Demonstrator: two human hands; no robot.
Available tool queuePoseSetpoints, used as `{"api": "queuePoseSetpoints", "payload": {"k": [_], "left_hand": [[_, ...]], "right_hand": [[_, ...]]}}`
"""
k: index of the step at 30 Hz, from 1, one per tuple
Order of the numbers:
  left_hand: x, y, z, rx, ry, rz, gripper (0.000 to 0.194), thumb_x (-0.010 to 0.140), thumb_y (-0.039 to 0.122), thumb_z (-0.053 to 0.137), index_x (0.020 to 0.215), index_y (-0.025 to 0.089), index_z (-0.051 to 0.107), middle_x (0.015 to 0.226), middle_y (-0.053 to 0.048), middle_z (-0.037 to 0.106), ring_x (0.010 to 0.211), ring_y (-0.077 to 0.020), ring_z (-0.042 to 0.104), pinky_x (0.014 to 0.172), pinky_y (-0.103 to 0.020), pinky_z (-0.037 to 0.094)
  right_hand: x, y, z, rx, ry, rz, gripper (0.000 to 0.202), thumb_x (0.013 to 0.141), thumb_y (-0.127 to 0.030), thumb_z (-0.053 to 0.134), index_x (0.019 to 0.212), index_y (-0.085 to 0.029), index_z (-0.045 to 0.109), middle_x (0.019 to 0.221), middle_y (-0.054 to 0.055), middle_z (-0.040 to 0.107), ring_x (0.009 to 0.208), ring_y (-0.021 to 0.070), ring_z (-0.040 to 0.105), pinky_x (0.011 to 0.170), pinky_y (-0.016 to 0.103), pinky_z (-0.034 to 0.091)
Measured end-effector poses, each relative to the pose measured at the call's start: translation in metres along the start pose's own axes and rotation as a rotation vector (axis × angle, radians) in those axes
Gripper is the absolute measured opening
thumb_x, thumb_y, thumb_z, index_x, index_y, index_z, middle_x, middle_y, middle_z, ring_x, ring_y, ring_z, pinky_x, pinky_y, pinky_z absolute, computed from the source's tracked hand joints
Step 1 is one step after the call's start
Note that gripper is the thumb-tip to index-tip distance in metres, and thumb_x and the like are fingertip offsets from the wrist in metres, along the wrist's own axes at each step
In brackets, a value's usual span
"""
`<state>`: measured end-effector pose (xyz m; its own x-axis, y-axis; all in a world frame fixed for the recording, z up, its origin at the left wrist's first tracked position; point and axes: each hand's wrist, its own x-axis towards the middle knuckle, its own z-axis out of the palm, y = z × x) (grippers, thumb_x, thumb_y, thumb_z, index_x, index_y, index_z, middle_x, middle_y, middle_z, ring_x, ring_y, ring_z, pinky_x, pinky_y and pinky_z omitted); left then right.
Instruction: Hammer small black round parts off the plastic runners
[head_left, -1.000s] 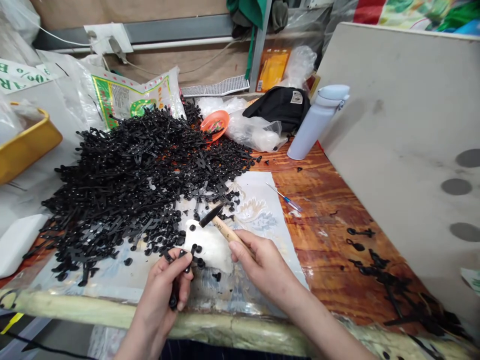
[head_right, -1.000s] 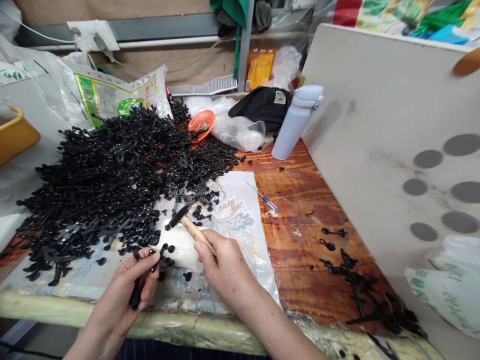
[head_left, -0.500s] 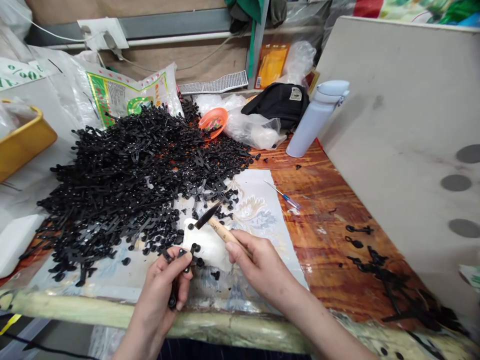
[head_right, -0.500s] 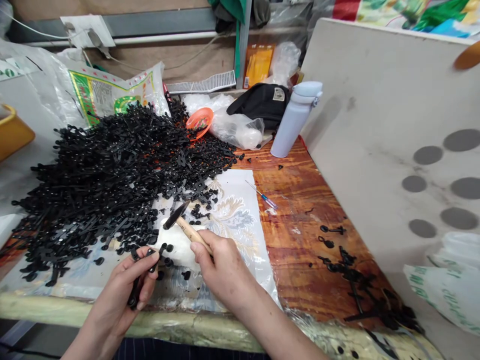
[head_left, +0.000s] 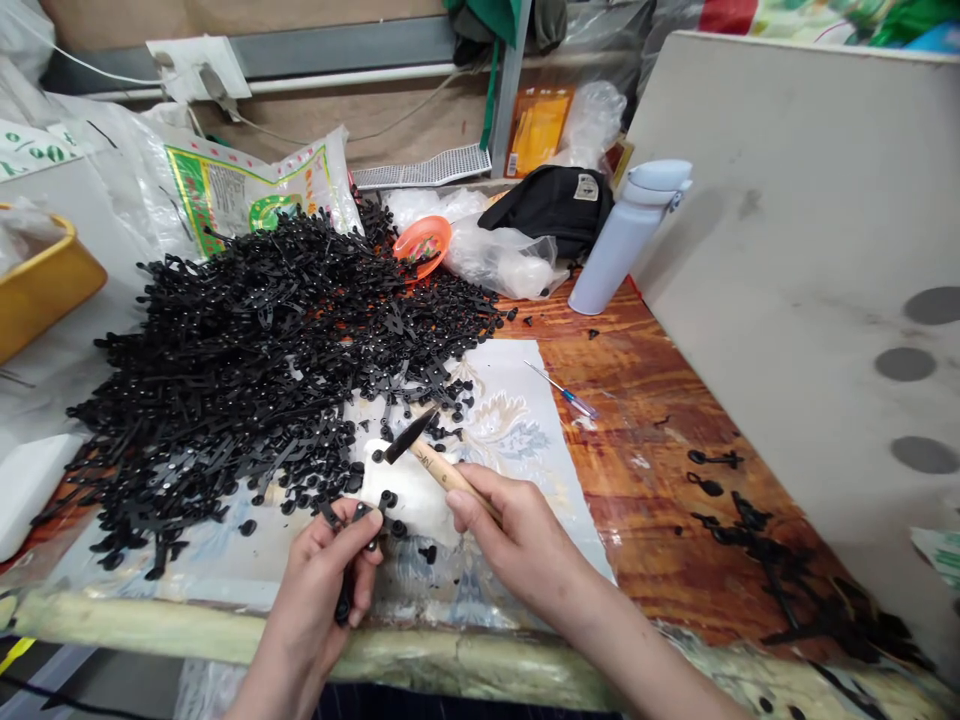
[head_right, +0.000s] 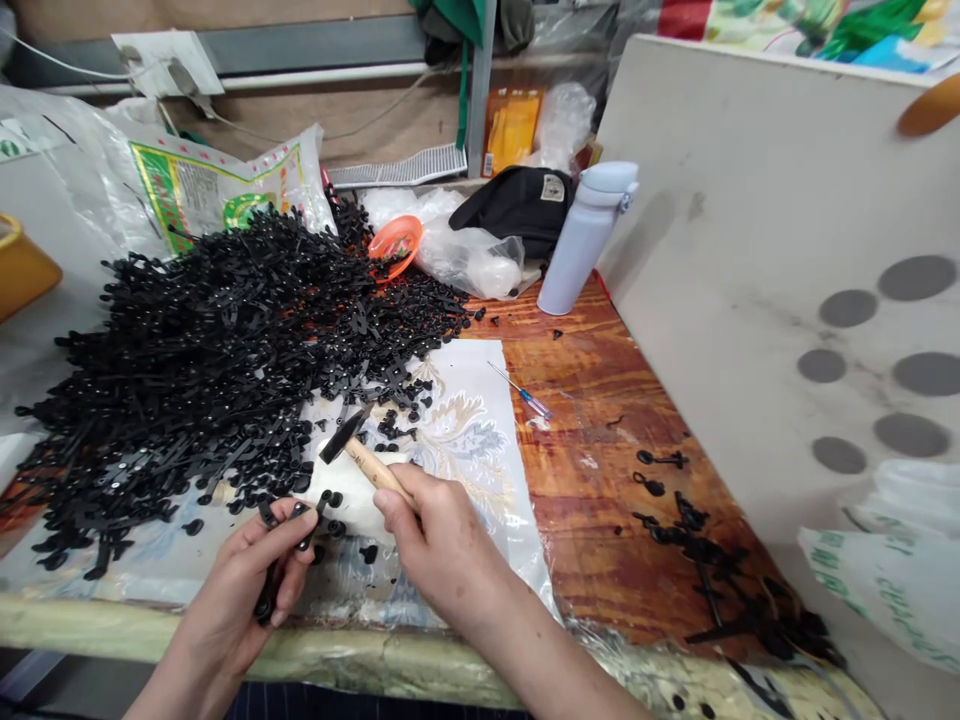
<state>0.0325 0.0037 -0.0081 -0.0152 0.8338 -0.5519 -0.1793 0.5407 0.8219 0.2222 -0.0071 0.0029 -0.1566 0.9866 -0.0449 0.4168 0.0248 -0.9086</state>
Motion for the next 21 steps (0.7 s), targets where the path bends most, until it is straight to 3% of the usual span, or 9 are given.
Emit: {"api": "queuePoseSetpoints", "payload": {"k": [2,4,6,8,11,16,21], "left_hand": [[-0.001,0.000,0.000,-0.001,0.019,0.002,0.033,0.063,0.038,0.075,0.063,0.018,0.049,0.044,0.007,0.057,0.021,-0.0023,0.033,0.022,-0.012,0.022],[-0.001,-0.001,0.001,-0.008,0.032,-0.004,0.035,0.062,0.039,0.075,0.063,0.019,0.048,0.044,0.007,0.057,0.021,-0.0025,0.033,0.021,-0.012,0.022],[-0.001,-0.002,0.001,-0.020,0.035,-0.002,0.035,0.062,0.040,0.075,0.064,0.019,0.047,0.043,0.007,0.057,0.021,-0.0025,0.033,0.021,-0.012,0.021],[-0.001,-0.003,0.001,-0.031,0.032,0.004,0.035,0.062,0.041,0.075,0.065,0.019,0.047,0.043,0.007,0.057,0.021,-0.0024,0.033,0.022,-0.011,0.021],[0.000,-0.003,0.000,-0.052,0.033,0.000,0.036,0.061,0.041,0.075,0.066,0.019,0.047,0.044,0.006,0.057,0.021,-0.0025,0.033,0.022,-0.011,0.021],[0.001,-0.005,-0.003,-0.068,0.024,-0.015,0.036,0.061,0.040,0.075,0.066,0.020,0.046,0.044,0.007,0.057,0.020,-0.0024,0.031,0.022,-0.012,0.020],[0.004,-0.007,-0.005,-0.081,-0.002,-0.013,0.034,0.062,0.040,0.075,0.065,0.019,0.048,0.044,0.007,0.057,0.021,-0.0023,0.032,0.022,-0.012,0.019]], "right_hand": [[-0.003,-0.004,-0.003,-0.059,-0.002,-0.024,0.021,0.094,-0.027,0.040,0.089,-0.019,0.059,0.069,-0.001,0.059,0.062,0.0130,0.053,0.056,0.024,0.041],[-0.007,-0.008,-0.006,-0.124,0.010,-0.078,0.027,0.094,-0.025,0.041,0.114,-0.020,0.058,0.092,0.004,0.068,0.079,0.0178,0.062,0.069,0.029,0.049],[-0.012,-0.010,-0.010,-0.167,0.020,-0.166,0.039,0.094,-0.023,0.042,0.132,-0.024,0.048,0.117,0.007,0.064,0.101,0.0214,0.062,0.085,0.036,0.050],[-0.017,-0.008,-0.009,-0.191,0.036,-0.251,0.045,0.094,-0.021,0.041,0.139,-0.028,0.040,0.128,0.006,0.059,0.111,0.0212,0.058,0.091,0.037,0.049],[-0.018,-0.001,-0.002,-0.244,0.061,-0.286,0.050,0.094,-0.017,0.039,0.142,-0.029,0.035,0.124,0.008,0.061,0.105,0.0215,0.062,0.087,0.037,0.052],[-0.010,-0.004,0.002,-0.392,-0.065,-0.184,0.047,0.092,-0.019,0.040,0.138,-0.030,0.042,0.106,0.008,0.070,0.087,0.0250,0.069,0.075,0.042,0.057],[-0.011,-0.013,-0.002,-0.286,0.056,-0.292,0.051,0.093,-0.018,0.038,0.143,-0.028,0.035,0.120,0.009,0.064,0.097,0.0223,0.066,0.082,0.036,0.055]]}}
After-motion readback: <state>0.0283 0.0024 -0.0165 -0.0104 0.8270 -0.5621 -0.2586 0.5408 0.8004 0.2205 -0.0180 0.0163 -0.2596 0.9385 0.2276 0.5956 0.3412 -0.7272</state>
